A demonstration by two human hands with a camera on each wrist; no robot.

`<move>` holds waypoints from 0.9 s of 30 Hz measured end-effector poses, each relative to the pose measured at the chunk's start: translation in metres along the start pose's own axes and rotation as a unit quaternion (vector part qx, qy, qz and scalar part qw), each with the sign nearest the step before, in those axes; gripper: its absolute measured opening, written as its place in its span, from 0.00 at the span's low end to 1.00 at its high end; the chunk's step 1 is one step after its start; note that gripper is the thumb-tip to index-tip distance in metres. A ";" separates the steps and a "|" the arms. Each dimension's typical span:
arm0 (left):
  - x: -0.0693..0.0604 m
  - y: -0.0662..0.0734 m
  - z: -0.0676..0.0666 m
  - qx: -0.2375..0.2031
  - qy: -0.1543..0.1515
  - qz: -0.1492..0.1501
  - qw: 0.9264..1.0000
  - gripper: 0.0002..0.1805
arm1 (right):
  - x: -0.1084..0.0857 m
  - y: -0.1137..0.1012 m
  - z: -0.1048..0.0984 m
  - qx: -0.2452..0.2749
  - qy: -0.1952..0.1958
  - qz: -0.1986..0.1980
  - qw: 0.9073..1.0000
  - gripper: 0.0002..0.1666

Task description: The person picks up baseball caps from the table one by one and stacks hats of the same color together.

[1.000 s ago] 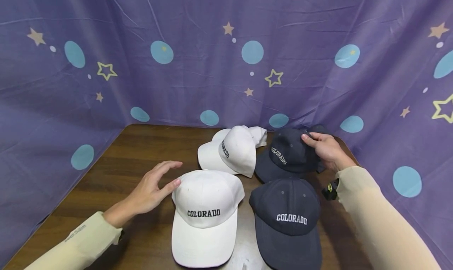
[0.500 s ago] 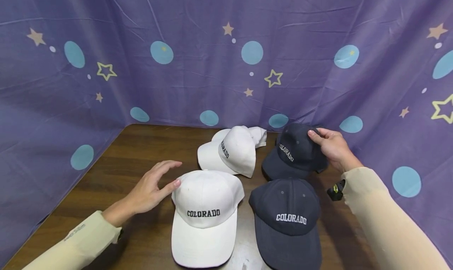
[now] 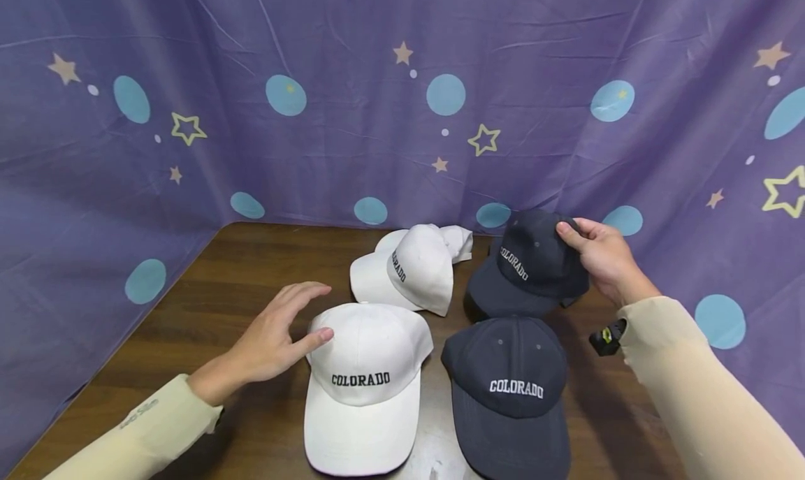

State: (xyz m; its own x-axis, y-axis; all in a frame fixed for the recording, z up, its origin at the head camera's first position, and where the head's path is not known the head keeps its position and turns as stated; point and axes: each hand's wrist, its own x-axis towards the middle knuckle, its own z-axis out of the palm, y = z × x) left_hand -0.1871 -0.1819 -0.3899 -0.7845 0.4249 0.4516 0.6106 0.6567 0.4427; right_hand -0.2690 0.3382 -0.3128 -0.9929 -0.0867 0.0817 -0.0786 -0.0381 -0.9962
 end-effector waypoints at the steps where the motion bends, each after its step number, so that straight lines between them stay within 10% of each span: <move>1: 0.000 0.000 0.001 0.002 0.003 0.004 1.000 0.36 | 0.000 -0.001 0.000 0.005 0.000 -0.005 1.000 0.07; 27: 0.002 0.014 0.013 0.025 0.010 0.017 1.000 0.40 | -0.012 -0.028 0.004 0.137 -0.039 -0.077 0.987 0.11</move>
State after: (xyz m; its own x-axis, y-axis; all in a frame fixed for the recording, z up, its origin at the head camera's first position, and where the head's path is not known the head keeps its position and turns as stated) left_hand -0.1815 -0.1634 -0.3931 -0.7611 0.4346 0.4815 0.6299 0.6723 0.3888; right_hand -0.2545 0.3360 -0.2858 -0.9605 -0.1345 0.2435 -0.1895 -0.3240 -0.9269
